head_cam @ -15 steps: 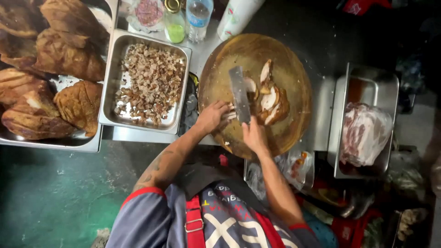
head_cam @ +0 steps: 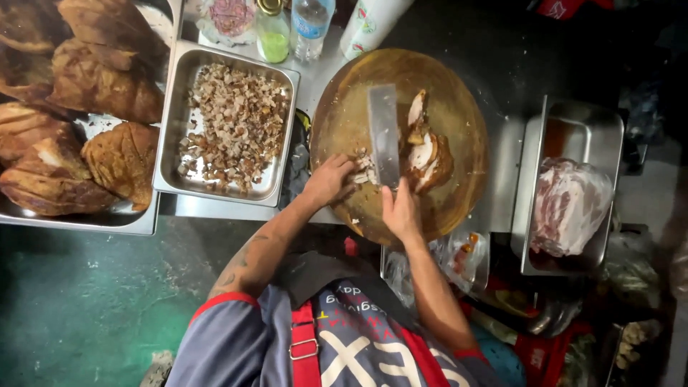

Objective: Chopping roasted meat into small pieces using a cleaver on a wooden chopping board.

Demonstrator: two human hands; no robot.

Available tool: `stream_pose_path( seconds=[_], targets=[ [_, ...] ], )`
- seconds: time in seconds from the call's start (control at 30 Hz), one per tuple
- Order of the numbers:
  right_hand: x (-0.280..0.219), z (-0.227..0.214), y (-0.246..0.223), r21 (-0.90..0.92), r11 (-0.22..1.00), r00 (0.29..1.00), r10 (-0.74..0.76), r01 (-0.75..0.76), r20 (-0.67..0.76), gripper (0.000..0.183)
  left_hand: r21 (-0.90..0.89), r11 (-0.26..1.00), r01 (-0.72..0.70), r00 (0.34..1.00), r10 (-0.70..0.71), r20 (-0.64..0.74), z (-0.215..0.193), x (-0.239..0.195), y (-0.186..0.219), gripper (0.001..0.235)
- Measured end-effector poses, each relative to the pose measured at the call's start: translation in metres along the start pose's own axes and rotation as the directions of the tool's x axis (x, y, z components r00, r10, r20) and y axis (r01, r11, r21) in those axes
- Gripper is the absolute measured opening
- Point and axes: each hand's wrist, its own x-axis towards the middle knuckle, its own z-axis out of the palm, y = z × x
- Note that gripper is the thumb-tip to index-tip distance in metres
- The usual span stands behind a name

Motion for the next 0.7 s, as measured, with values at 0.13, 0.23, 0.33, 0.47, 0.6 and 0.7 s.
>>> stream_pose_path(
  seconds=[0.13,0.23,0.33,0.47,0.6,0.7],
  targets=[
    [-0.004,0.021,-0.009,0.000,0.997,0.997,0.071,-0.071,0.002,0.031,-0.018,0.999,-0.036,0.998,0.036,-0.049,0.013,0.002,-0.014,0.030],
    [0.002,0.038,0.016,0.009,0.996,0.991,0.093,-0.094,0.096,0.029,-0.015,0.997,-0.071,0.996,0.070,-0.059,0.006,0.002,-0.010,0.030],
    [0.008,0.019,0.018,0.006,0.998,0.996,0.064,-0.064,0.065,0.030,0.019,0.994,-0.109,0.992,0.110,-0.069,-0.001,0.005,-0.011,0.033],
    [-0.003,0.005,0.006,0.038,0.996,0.996,0.087,-0.087,-0.008,0.032,0.000,0.992,-0.128,0.986,0.127,-0.104,0.003,-0.005,-0.013,0.031],
    [-0.011,0.047,0.009,-0.020,0.997,0.993,0.077,-0.075,0.095,0.027,0.054,0.986,-0.156,0.979,0.162,-0.125,0.025,-0.005,-0.023,0.021],
    [-0.005,0.031,0.011,-0.008,0.991,0.975,0.132,-0.133,0.179,0.042,0.031,0.994,-0.108,0.989,0.110,-0.101,0.015,-0.007,-0.017,0.018]
  ],
)
